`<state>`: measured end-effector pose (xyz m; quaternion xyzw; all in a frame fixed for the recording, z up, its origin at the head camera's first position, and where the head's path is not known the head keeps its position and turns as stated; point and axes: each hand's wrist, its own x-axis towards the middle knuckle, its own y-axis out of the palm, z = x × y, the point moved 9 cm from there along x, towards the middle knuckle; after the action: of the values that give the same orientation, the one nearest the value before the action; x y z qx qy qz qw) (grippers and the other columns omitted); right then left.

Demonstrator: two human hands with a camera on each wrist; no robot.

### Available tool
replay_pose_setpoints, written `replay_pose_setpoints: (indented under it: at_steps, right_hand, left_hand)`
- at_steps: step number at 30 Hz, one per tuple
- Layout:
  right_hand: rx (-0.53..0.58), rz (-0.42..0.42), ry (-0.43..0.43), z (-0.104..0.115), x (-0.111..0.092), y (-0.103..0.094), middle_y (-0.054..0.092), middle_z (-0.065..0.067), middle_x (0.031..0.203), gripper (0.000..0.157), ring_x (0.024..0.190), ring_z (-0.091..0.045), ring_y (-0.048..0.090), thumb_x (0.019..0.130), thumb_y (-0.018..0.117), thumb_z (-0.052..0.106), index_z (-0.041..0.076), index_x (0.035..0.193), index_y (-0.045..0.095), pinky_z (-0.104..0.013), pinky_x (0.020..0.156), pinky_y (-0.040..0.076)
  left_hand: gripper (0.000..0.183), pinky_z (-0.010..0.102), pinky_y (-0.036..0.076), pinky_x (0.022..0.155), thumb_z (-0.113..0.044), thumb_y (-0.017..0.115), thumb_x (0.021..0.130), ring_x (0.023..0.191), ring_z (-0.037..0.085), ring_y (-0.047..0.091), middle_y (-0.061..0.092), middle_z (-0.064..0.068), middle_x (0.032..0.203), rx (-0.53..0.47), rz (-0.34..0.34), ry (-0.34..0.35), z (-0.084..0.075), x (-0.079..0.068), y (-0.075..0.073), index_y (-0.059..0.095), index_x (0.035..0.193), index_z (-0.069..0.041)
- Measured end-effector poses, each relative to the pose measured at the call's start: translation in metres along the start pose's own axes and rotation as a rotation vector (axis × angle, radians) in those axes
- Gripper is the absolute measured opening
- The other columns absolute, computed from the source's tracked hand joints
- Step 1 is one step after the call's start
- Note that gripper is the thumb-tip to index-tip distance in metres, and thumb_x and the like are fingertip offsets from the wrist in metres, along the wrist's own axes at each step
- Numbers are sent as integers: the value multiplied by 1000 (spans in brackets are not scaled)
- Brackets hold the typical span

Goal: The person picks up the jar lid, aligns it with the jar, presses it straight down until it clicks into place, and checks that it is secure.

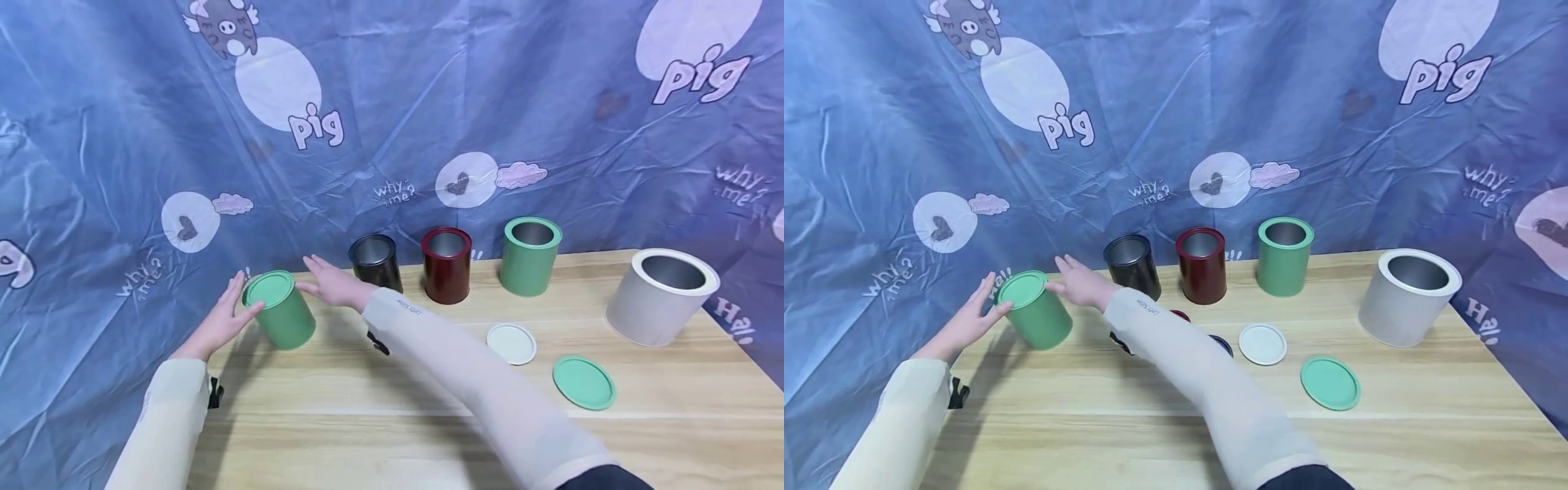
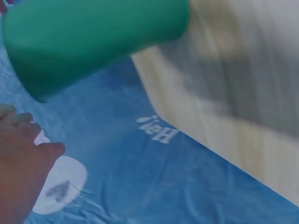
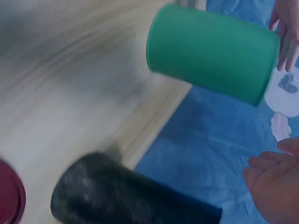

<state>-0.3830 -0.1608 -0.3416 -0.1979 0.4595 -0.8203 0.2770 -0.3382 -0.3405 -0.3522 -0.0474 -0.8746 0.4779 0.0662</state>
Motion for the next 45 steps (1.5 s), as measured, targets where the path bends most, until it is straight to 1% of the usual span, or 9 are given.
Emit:
replay_pose_setpoints:
  at_steps: [7,11,17,24,27,30,35,40,45]
  right_hand:
    - [-60,-13,-30,-12,-27,-30,15,-9,162,74,150,-19,14,100,43,49,10,156,15,-31,121,18]
    - [-42,-28,-34,-24,-49,-44,16,-6,163,73,150,-19,16,99,45,49,13,156,16,-34,121,20]
    - [5,-50,-44,-50,-89,-59,17,-9,162,72,150,-24,16,100,49,44,10,155,18,-38,121,19]
    - [-17,-81,-10,-84,-141,-66,22,-13,160,72,149,-28,18,97,55,40,8,154,24,-43,120,24]
    - [-13,-97,-8,-97,-160,-63,26,-16,158,72,147,-31,23,96,59,36,4,152,27,-45,119,25]
    - [14,-93,-2,-109,-177,-54,27,-18,158,74,146,-33,24,95,61,35,2,152,26,-47,118,26]
    - [80,-93,36,-128,-204,-41,25,-20,158,76,146,-36,23,94,62,35,1,152,25,-50,117,26]
    - [35,-117,37,-145,-226,-34,28,-25,155,75,143,-42,28,93,64,31,-4,150,28,-54,114,28]
    - [10,-120,67,-160,-246,-24,32,-28,152,75,141,-43,31,92,65,29,-7,148,29,-55,113,31]
  left_hand:
    - [92,64,-6,114,-40,55,97,146,44,-11,-10,22,160,20,9,77,-30,8,5,-5,153,0]
    - [92,65,-6,114,-40,56,97,146,43,-11,-10,19,161,45,17,109,-47,10,12,-5,154,-3]
    - [94,59,-5,118,-42,60,94,148,39,-6,-4,19,161,144,-5,170,-74,18,21,0,155,-2]
    - [99,61,2,118,-52,60,90,149,38,-1,2,19,162,249,-49,190,-104,21,39,6,154,1]
    - [99,60,6,118,-55,59,89,149,37,3,4,17,162,285,-64,205,-116,19,54,8,154,0]
    - [100,59,10,119,-57,60,88,149,38,8,7,17,161,313,-71,223,-128,14,73,11,154,0]
    - [98,57,15,118,-56,62,87,148,37,13,14,19,160,321,-60,262,-145,6,104,17,153,0]
    - [96,55,17,118,-55,64,86,148,35,17,17,16,160,296,-29,300,-159,1,129,21,153,-1]
    - [94,53,19,119,-55,64,86,148,32,18,20,14,160,282,49,322,-171,-8,158,24,152,-1]
